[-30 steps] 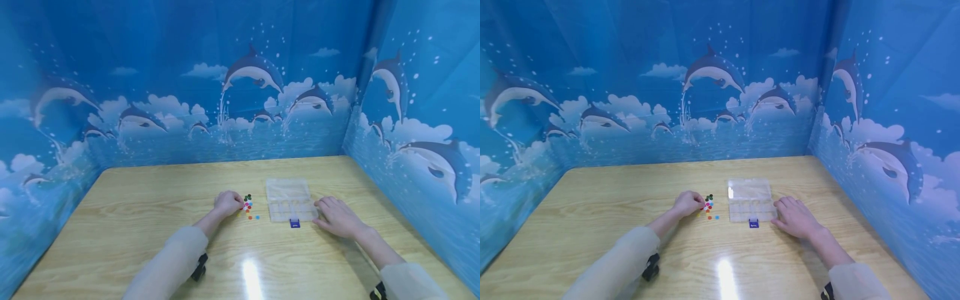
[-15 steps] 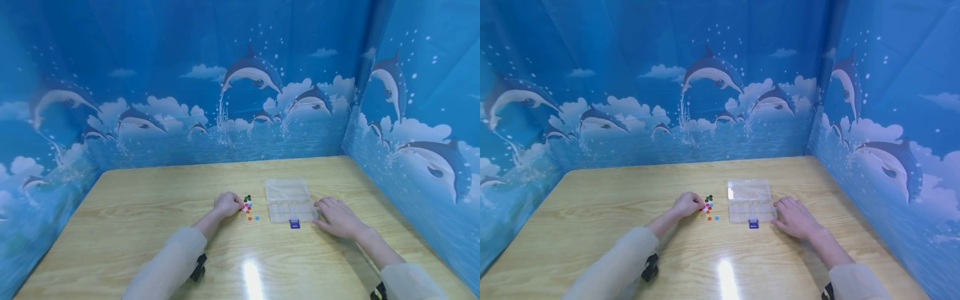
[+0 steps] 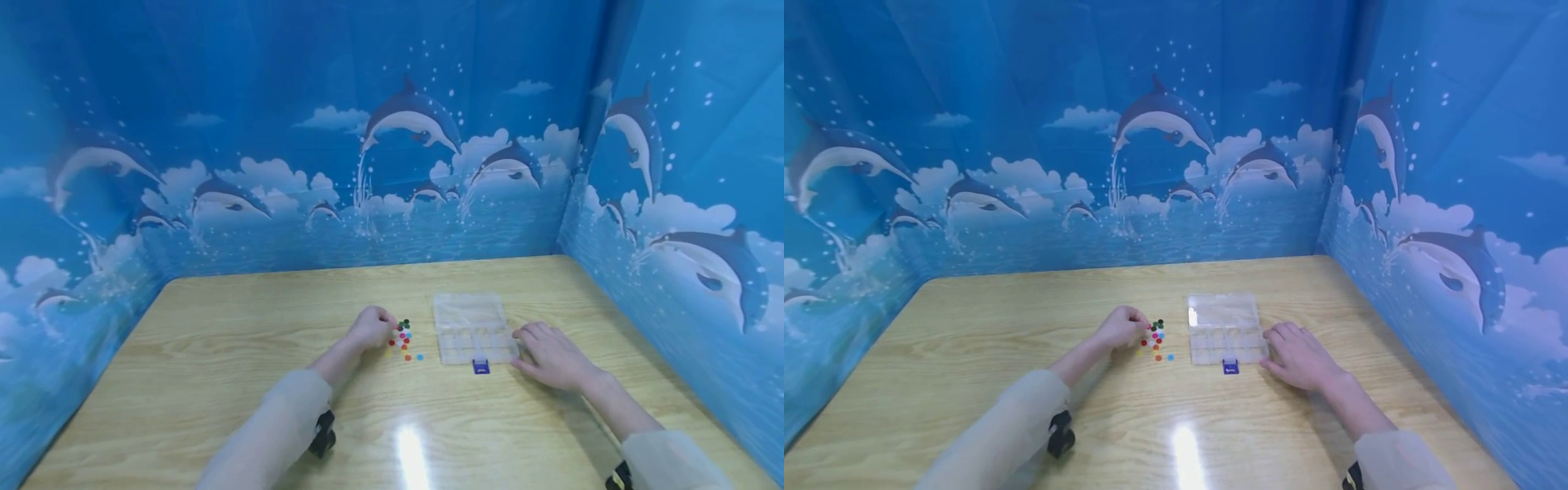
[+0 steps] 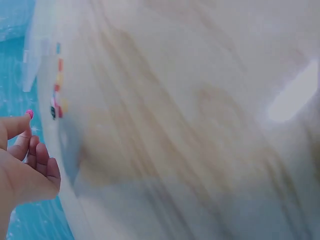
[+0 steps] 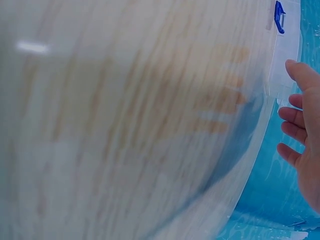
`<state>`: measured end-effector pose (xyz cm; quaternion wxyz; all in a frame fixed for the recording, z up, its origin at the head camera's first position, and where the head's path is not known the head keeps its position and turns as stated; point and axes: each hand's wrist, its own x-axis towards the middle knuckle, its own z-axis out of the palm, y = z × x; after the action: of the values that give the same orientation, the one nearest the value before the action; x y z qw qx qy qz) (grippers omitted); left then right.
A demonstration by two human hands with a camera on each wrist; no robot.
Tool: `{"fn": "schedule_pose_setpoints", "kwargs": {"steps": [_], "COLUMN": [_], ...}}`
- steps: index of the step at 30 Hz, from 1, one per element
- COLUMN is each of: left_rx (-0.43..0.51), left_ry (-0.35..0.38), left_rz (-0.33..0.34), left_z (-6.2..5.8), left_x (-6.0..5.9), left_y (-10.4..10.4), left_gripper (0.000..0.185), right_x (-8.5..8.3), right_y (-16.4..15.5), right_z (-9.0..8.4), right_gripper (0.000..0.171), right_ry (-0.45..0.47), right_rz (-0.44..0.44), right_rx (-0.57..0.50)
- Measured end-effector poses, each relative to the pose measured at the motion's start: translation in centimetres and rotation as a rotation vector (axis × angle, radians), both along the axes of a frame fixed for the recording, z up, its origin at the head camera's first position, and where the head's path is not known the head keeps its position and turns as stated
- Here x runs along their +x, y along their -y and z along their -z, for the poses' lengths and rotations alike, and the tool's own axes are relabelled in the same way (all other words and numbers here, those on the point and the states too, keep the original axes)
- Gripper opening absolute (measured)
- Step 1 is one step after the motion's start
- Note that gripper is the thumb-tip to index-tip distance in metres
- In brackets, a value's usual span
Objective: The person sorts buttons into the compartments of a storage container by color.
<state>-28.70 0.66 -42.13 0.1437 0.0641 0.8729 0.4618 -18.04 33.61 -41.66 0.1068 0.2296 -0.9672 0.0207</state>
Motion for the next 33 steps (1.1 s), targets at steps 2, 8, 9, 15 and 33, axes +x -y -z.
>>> {"fn": "schedule_pose_setpoints", "kwargs": {"steps": [2,8,9,15,33], "left_rx": [0.034,0.1,0.115,0.147,0.189], "left_ry": [0.016,-0.003,-0.008,-0.042,-0.074], "left_rz": [0.01,0.077,0.089,0.135,0.198], "left_z": [-0.6,-2.0,-2.1,-2.6,-2.8], "left_x": [0.1,0.5,0.6,1.2,2.0], "left_y": [-0.3,-1.9,-2.1,-3.5,-7.6], "left_gripper": [0.009,0.009,0.009,0.008,0.009], "right_x": [0.0,0.0,-0.1,-0.2,-0.3], "right_y": [0.0,-0.1,-0.1,0.0,0.0], "right_z": [0.1,0.2,0.3,0.5,0.6], "right_gripper": [0.047,0.047,0.048,0.047,0.045], "right_ry": [-0.003,-0.011,-0.012,-0.031,-0.057], "right_rz": [-0.001,-0.005,-0.005,-0.005,-0.019], "right_rx": [0.0,-0.001,-0.002,0.012,0.031]}}
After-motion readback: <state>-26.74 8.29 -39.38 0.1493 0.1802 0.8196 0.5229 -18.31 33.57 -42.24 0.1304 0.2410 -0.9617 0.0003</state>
